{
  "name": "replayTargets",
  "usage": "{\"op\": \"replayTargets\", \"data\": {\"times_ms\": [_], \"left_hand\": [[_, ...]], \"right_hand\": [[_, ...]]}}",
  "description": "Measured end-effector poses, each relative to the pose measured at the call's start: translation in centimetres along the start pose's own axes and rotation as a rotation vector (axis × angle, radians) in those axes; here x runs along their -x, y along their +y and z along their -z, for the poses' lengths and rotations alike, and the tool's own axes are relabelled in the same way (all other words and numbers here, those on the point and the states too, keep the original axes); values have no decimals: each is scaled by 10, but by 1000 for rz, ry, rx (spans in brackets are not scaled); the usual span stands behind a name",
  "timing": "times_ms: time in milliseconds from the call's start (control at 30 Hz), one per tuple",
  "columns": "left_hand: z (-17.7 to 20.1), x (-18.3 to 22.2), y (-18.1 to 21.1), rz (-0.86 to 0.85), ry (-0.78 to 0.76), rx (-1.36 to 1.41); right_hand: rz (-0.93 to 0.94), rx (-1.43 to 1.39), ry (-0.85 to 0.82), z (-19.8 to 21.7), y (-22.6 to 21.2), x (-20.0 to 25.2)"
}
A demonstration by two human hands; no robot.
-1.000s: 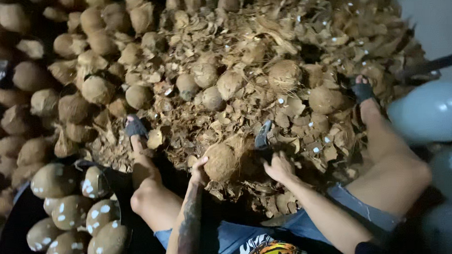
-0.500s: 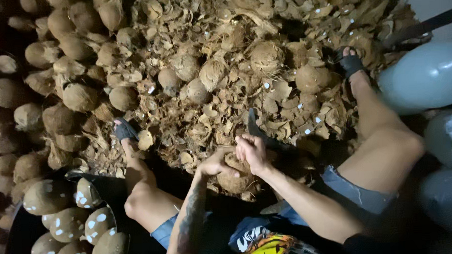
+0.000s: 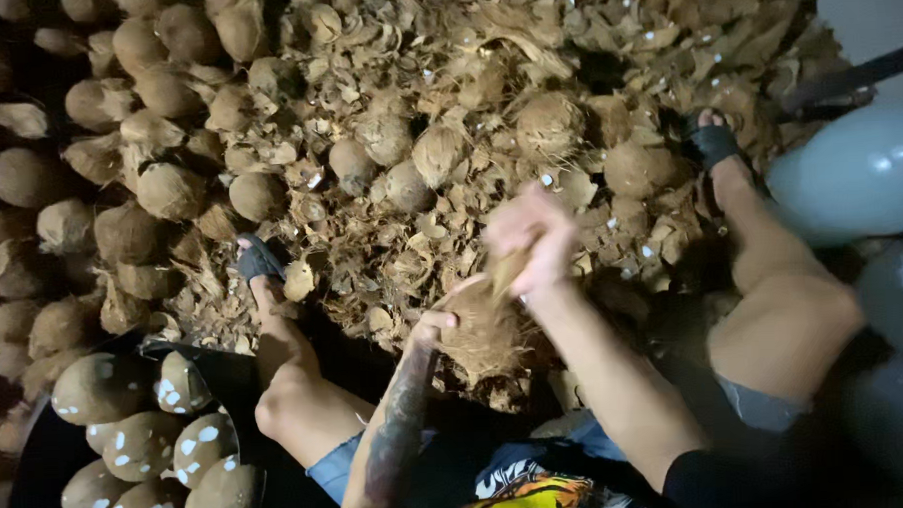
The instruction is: The person sits on the floor and uses a curved knife to peel the husk off coconuts. They hold each coconut in their left hand and repeatedly strike the husk with the knife in their right hand, rotating the coconut until the husk is removed. The peeled coconuts are placed into a black basin to the left.
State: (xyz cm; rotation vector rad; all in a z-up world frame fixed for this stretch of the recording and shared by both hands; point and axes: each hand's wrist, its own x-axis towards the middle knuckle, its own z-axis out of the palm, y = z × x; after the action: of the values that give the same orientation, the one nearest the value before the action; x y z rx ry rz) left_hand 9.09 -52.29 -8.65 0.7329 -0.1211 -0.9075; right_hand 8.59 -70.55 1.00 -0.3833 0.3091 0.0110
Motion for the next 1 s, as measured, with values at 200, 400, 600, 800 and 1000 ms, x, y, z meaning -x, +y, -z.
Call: {"op": "replayTargets", "data": {"times_ms": [200, 400, 600, 800, 1000], "left_hand": [[57, 46, -21, 41, 308, 361], [126, 53, -49, -112, 714, 477], [126, 46, -47, -172, 809, 486], [122, 43, -23, -165, 771, 550], [118, 45, -5, -184, 761, 614]], "right_hand": [[715, -73, 116, 32, -143, -28], [916, 114, 283, 69, -164, -118], [758, 332, 499, 28, -122, -205], [415, 1226, 707, 80, -89, -165], [259, 1617, 569, 211, -23, -23]]}}
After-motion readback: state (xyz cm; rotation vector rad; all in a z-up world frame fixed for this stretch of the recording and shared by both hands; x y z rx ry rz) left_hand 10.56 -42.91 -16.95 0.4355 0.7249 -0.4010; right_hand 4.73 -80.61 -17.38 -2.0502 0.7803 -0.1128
